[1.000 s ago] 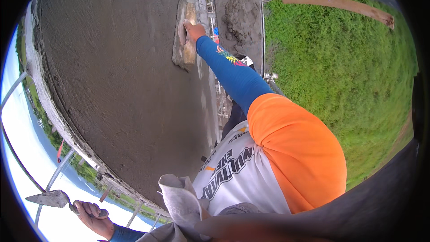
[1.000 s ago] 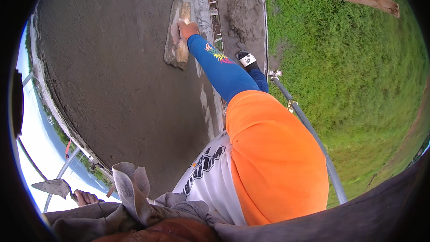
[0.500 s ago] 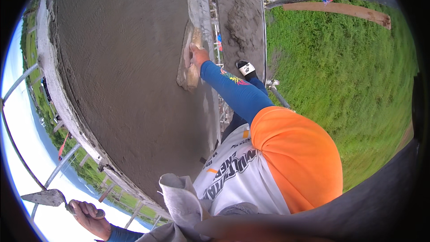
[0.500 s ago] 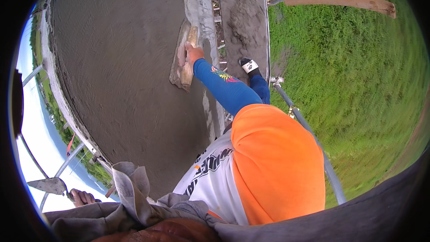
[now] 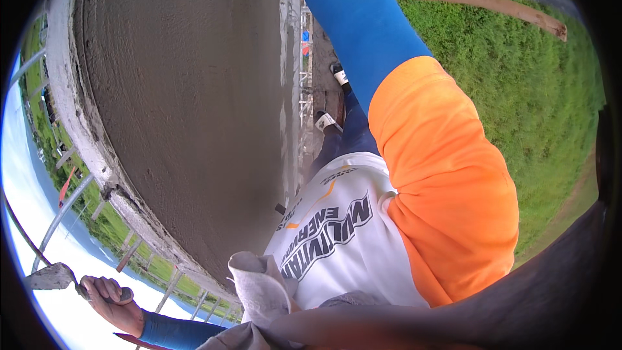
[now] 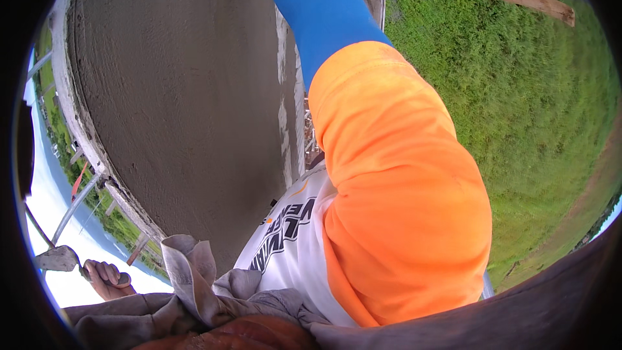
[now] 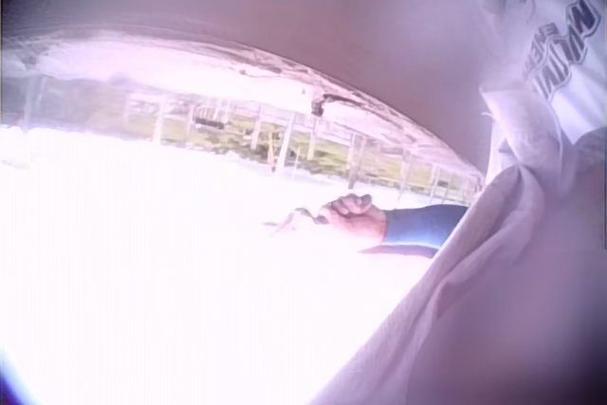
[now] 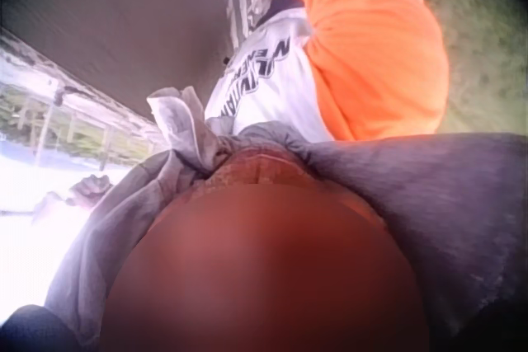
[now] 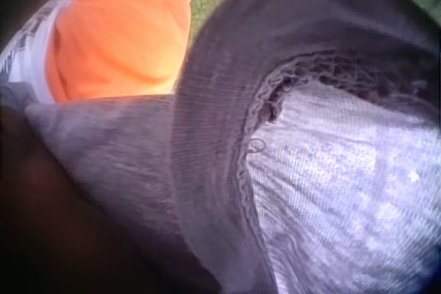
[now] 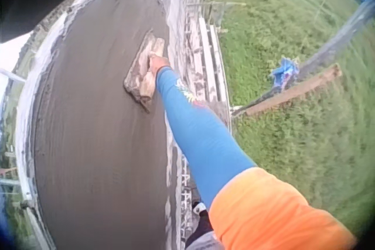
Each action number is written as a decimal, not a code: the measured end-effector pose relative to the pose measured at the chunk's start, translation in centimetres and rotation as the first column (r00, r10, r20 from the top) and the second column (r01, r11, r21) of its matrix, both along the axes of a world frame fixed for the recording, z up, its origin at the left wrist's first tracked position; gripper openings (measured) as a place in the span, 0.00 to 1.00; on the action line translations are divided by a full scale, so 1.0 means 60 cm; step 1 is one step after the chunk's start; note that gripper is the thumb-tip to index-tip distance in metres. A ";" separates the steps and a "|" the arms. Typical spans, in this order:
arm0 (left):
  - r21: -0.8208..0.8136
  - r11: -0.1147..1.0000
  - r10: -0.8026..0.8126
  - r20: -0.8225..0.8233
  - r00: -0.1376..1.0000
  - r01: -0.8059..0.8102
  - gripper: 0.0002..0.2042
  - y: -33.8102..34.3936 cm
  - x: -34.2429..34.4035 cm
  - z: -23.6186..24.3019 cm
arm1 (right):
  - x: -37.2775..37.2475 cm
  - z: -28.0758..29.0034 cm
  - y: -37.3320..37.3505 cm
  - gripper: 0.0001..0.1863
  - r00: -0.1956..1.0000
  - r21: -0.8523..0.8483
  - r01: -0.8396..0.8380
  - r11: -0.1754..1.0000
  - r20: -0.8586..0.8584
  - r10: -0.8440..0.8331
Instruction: The person scoops wet cement from a scaffold platform with a trowel and applies it to a vertical wall. They then smooth the surface with a wooden float, repeating the process to cover more area.
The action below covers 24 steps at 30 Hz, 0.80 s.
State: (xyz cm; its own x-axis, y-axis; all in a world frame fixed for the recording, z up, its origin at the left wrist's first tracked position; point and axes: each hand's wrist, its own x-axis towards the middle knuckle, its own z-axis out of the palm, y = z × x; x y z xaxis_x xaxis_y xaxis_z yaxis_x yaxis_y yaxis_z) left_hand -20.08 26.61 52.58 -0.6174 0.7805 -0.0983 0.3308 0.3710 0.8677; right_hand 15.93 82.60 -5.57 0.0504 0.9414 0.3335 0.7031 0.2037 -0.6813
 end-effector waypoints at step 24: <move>0.126 0.991 -0.040 -0.042 0.998 0.045 0.07 -0.042 -0.022 0.002 | -0.208 0.139 -0.823 0.21 -0.059 -0.703 -0.452 0.549 -0.591 -0.805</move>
State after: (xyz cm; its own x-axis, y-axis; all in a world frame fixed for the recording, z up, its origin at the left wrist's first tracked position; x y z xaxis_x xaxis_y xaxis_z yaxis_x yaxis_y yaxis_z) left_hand -21.39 24.07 52.73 -0.5850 0.8106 0.0266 0.3787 0.2440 0.8928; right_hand 3.46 33.22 2.77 -0.1320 0.5517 -0.8235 -0.7399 -0.6077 -0.2885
